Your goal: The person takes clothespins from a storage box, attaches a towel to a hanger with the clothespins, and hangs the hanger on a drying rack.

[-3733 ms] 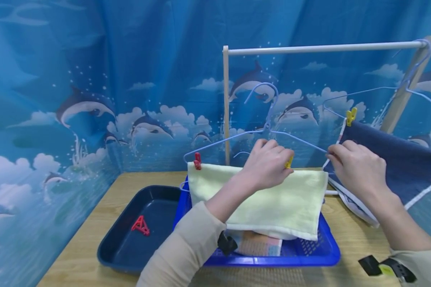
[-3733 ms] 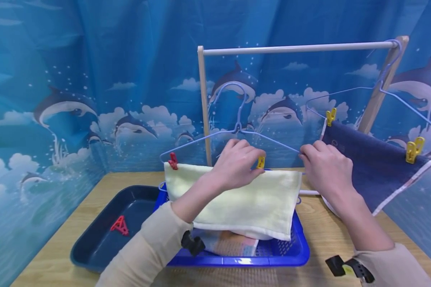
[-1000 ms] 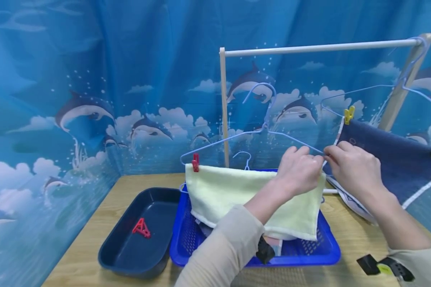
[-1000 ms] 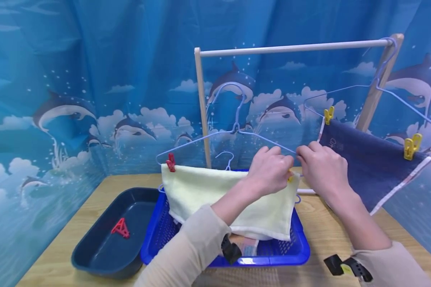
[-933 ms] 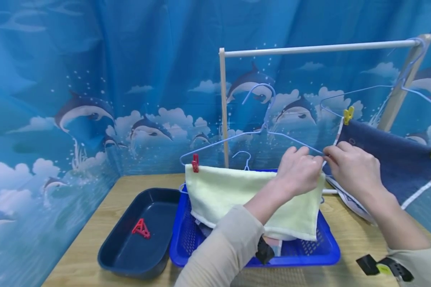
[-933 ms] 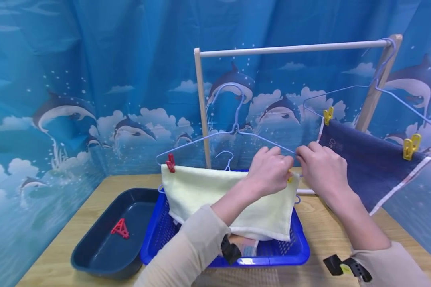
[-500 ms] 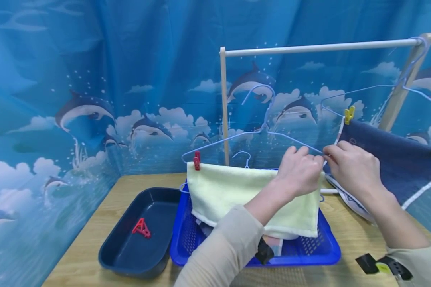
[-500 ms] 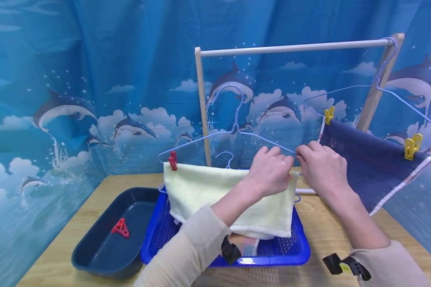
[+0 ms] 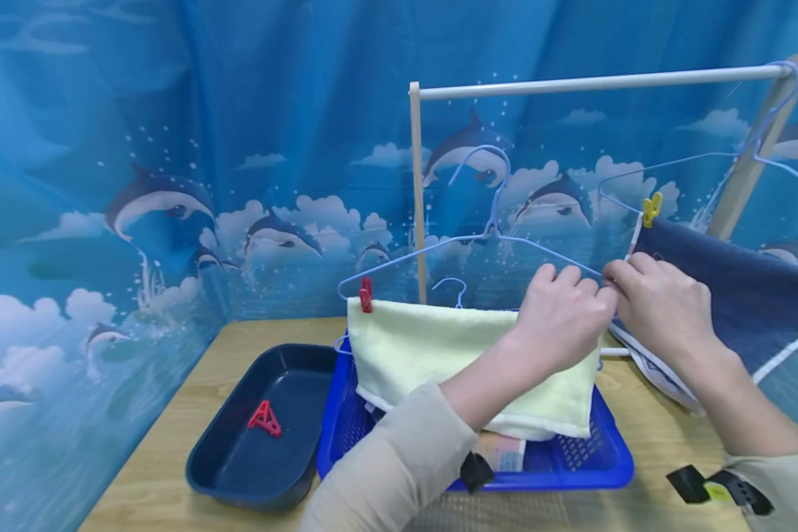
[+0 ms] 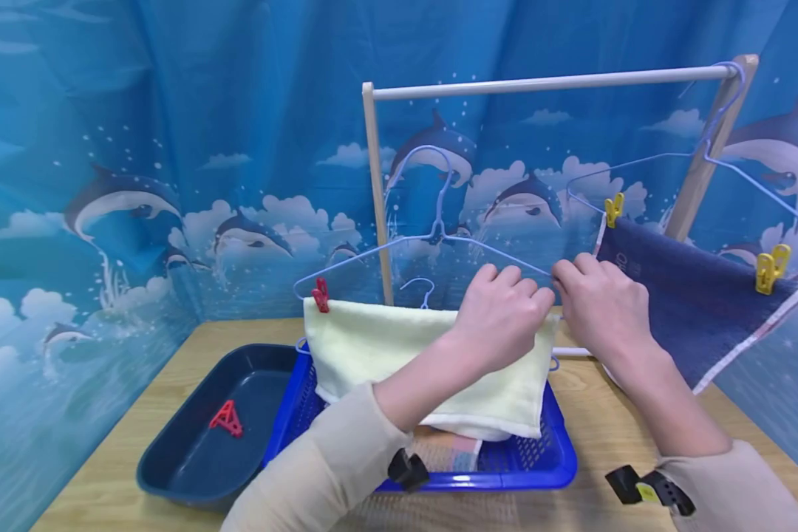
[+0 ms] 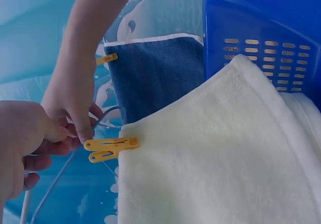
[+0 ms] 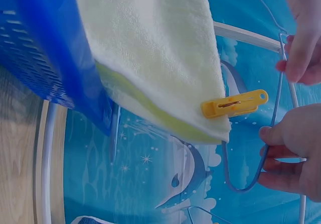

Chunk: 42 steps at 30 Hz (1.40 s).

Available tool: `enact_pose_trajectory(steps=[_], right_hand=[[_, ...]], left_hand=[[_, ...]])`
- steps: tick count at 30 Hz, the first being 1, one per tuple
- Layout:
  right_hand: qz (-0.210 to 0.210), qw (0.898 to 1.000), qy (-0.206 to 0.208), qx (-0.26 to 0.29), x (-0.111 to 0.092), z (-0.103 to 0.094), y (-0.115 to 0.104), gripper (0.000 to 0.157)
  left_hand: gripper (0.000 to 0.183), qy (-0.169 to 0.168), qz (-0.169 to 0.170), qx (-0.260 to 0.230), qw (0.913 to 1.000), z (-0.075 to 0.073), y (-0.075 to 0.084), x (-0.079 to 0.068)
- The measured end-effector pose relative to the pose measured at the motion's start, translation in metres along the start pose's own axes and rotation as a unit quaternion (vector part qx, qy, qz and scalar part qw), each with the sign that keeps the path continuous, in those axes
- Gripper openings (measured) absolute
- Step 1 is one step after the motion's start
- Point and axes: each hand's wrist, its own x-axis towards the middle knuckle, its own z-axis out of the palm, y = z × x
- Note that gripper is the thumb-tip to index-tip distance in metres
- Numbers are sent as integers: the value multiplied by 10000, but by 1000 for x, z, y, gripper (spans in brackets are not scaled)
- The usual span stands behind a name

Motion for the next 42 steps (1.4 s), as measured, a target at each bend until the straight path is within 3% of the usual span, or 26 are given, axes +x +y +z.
enact_pose_trajectory(steps=[4,7,10,17,21,25,28,37,42], right_hand=[[-6,9999,20,-141,2,-5,2,17],[-28,9997,134,-203,4,-10,5,17],[7,9995,166,-253,6,-16,8,16],[525,9972,-194,-501,7,-32,18,14],[809,9940,-335,-648,8,-40,24,13],[1007,9910,-376,-795,7,-48,29,14],[1092,9899,-304,-853,6,-53,33,14],[1142,9904,599,-488,1,-64,51,8],[1281,9885,785,-194,-4,-68,60,5]], left_hand=[[14,-77,278,-9,9996,-14,-5,-8],[16,-64,299,-49,9995,-22,-13,-16],[17,198,213,-153,9995,-25,-24,-27],[20,1108,64,-495,9926,-21,-53,-56],[20,1292,72,-740,9888,-15,-70,-70],[20,1149,-58,-1026,9880,-10,-85,-82],[20,938,-342,-1292,9866,-7,-96,-88],[18,749,-1150,-1404,9805,2,-124,-98],[14,573,-1577,-1360,9764,12,-133,-101]])
